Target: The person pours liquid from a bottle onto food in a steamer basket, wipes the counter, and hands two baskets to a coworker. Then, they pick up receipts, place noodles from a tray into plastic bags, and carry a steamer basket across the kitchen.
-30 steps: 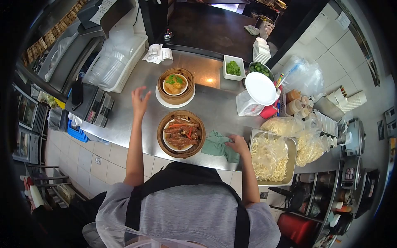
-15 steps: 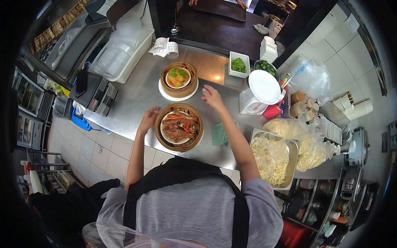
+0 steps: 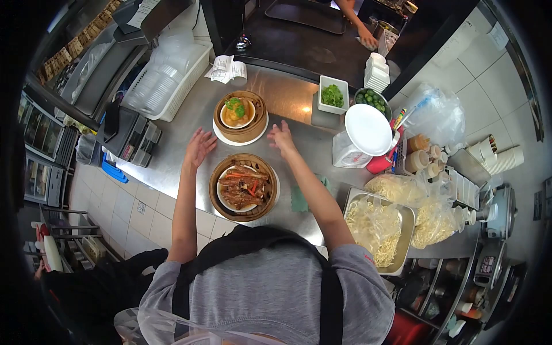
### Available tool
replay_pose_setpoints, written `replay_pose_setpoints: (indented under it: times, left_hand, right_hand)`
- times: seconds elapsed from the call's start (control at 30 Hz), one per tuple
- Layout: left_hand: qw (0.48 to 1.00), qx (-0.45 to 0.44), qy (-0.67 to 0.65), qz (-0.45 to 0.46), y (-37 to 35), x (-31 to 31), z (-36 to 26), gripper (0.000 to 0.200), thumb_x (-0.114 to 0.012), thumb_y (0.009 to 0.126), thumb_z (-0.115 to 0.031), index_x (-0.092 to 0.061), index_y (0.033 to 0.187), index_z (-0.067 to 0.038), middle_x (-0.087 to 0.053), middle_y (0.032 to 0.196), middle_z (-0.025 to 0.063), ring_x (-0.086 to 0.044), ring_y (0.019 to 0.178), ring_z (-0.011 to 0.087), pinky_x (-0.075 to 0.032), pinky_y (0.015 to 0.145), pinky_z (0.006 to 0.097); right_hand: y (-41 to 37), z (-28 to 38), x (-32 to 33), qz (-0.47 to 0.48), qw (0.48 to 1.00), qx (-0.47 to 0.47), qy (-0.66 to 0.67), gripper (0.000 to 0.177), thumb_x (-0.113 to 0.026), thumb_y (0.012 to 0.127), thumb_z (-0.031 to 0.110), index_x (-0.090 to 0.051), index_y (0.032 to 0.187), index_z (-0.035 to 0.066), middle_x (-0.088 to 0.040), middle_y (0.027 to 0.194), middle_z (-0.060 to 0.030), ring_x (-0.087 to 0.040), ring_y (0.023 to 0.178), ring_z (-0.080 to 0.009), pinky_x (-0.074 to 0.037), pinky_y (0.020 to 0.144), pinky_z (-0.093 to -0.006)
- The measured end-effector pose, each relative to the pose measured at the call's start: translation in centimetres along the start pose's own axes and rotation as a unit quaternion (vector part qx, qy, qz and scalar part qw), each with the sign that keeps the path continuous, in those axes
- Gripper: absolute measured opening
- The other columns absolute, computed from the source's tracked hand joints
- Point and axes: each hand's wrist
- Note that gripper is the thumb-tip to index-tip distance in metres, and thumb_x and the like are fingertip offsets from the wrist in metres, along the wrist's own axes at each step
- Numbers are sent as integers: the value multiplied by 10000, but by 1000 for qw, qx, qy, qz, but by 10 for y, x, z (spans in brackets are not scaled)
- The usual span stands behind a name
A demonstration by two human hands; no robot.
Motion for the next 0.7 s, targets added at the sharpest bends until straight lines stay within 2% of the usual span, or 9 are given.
replay_pose_setpoints:
  times: [0.03,0.13,0.23,0.33,0.43,0.47,0.5,0.6,0.7]
  left_hand:
    - [1000,17,-6,1,-5,4,0,579,-482,922,-245,-177,1394,-106,-417,1300,158,-533,1067,260,-457,859,388]
    - [998,58,-9,13,-25,13,2,557,-469,928,-276,-210,1393,-107,-448,1283,134,-531,1079,260,-447,865,388]
    - [997,60,36,11,-49,19,5,495,-455,934,-302,-301,1361,-103,-486,1254,122,-531,1088,255,-440,871,382]
    - [994,25,96,-47,-85,19,7,438,-436,940,-314,-385,1316,-95,-510,1235,120,-538,1085,246,-441,867,372]
    - [982,22,159,-101,-138,7,9,422,-420,947,-323,-418,1301,-92,-529,1215,118,-549,1044,223,-440,837,348]
    - [977,33,191,-89,-154,11,16,418,-424,945,-334,-431,1296,-106,-537,1196,110,-556,984,204,-443,812,335]
    - [975,36,196,-94,-172,7,21,399,-464,933,-275,-437,1279,-79,-588,1082,84,-595,909,169,-491,743,305]
    - [961,121,234,-78,-211,12,45,394,-478,919,-261,-465,1243,-36,-588,1052,96,-594,860,172,-512,769,341]
    - [969,186,161,-25,-232,5,63,395,-458,933,-204,-383,1283,-37,-593,1040,123,-627,891,217,-531,764,342]
  right_hand:
    - [11,0,0,-31,999,43,-10,645,-479,916,305,-138,1422,96,-576,1031,-130,-580,940,-208,-481,704,-341]
    - [37,9,-3,20,1000,-5,-22,479,-469,904,167,-329,1345,43,-603,932,-110,-604,812,-180,-481,608,-281]
    - [66,10,-15,18,979,1,-202,387,-463,883,125,-432,1256,25,-607,868,-93,-600,714,-178,-488,572,-290]
    - [89,-11,-24,-29,961,91,-259,355,-445,849,69,-438,1201,28,-587,927,-110,-598,747,-205,-502,558,-315]
    - [66,6,-44,-72,996,26,-43,350,-426,819,25,-423,1169,37,-553,1010,-147,-601,799,-254,-532,568,-372]
    - [68,7,-49,-67,998,8,2,357,-406,803,-25,-402,1152,49,-516,1071,-181,-598,865,-304,-546,605,-450]
    - [64,9,-52,-73,997,3,27,365,-400,801,-36,-407,1158,41,-521,1067,-187,-602,863,-304,-549,607,-451]
    - [54,21,-62,-73,993,-1,92,404,-375,784,-72,-429,1176,11,-544,1046,-199,-600,880,-309,-543,635,-449]
    - [59,10,-61,-56,992,17,112,468,-351,754,-102,-443,1205,-18,-570,1033,-207,-579,934,-315,-508,712,-422]
Point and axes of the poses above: each hand's wrist, its own y-axis towards the middle knuckle, its own x-axis out of the back of the hand, z = x × y
